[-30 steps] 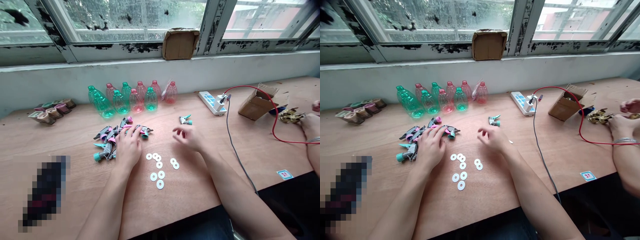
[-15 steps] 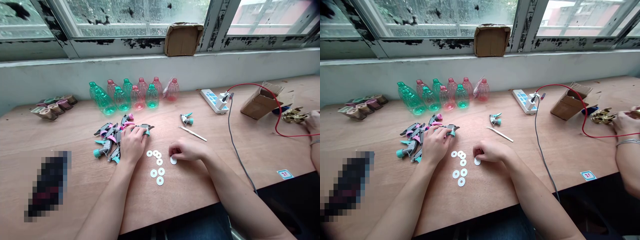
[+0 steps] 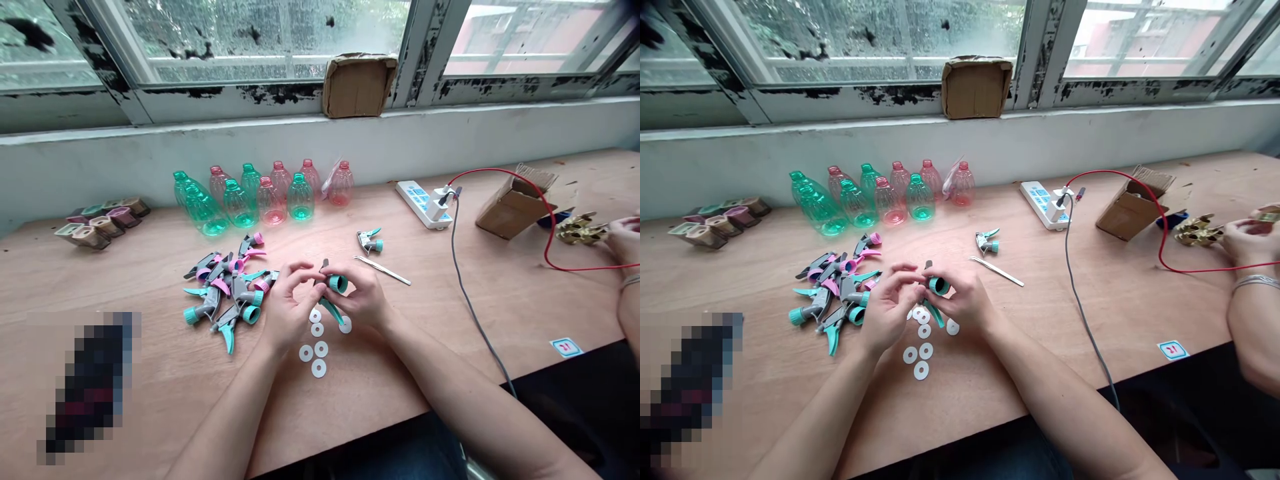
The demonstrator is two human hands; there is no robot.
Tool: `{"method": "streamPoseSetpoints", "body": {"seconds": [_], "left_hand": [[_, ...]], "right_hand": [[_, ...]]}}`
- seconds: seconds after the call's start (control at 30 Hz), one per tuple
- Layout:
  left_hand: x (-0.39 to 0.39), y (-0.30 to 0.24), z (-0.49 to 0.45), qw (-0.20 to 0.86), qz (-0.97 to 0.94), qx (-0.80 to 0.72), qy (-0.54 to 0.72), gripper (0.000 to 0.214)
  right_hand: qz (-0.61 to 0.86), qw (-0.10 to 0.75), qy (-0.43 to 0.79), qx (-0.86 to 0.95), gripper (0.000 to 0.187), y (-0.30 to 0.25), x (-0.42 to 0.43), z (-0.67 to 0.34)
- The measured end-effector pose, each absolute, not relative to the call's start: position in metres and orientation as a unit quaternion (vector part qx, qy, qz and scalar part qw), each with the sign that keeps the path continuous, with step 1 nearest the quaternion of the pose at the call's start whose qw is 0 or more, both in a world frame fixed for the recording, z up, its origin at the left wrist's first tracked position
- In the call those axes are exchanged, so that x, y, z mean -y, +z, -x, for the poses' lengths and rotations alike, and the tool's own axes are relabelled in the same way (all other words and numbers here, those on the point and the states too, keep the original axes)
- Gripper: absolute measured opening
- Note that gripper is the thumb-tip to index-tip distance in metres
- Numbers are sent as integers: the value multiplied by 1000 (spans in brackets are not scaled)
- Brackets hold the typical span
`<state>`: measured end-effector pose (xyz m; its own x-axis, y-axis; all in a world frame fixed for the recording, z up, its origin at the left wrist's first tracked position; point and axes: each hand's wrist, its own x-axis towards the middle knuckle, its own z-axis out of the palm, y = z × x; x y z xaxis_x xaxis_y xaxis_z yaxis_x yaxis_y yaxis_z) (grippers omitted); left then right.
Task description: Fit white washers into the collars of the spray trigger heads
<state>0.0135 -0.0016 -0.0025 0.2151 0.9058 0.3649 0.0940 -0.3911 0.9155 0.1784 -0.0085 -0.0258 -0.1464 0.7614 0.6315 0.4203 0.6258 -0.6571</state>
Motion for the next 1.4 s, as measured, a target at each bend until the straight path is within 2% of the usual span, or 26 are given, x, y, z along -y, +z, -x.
{"method": "streamPoseSetpoints", "body": {"seconds": [0.1,0.17,0.23,0.27,0.3,0.37,0.4,0.47,0.57,0.7,0.8,0.87,1.0,1.07,1.23,1.4], "left_hand": [[1,-3,-16,542,-591,-359,477,43],[-1,-3,-17,628,-548,-346,431,42],[-4,-4,-16,647,-507,-356,444,31],[-6,-4,-14,645,-480,-364,470,27],[-8,-4,-12,643,-448,-369,499,26],[-12,-4,-7,650,-391,-368,538,25],[-14,-5,-5,654,-371,-366,548,24],[-15,-6,-2,658,-350,-365,558,22],[-15,-9,-3,659,-344,-354,568,21],[-13,-12,-6,666,-348,-335,568,21],[-12,-11,-6,674,-346,-335,561,21],[-12,-10,-6,683,-340,-340,550,21],[-9,-10,-8,701,-330,-355,523,21],[-6,-11,-10,703,-342,-358,511,22],[-2,-12,-14,697,-369,-358,500,24],[-1,-13,-15,699,-379,-365,484,25]], "right_hand": [[370,507,213,748,42,-24,9,-185],[356,479,256,761,67,-21,8,-195],[360,434,290,774,80,-15,8,-209],[380,418,293,771,73,-12,8,-216],[398,385,285,782,56,-9,8,-223],[398,263,292,829,24,-4,8,-232],[390,204,305,844,16,-4,9,-233],[378,121,322,859,16,-5,11,-231],[381,95,313,865,23,-9,13,-222],[363,118,321,867,14,-9,14,-216],[347,166,389,837,6,-9,13,-217],[359,239,437,789,8,-9,12,-216],[391,452,460,657,16,-11,11,-207],[386,511,469,608,19,-12,10,-201],[387,569,475,548,26,-16,8,-190],[399,559,420,593,19,-16,11,-184]]}}
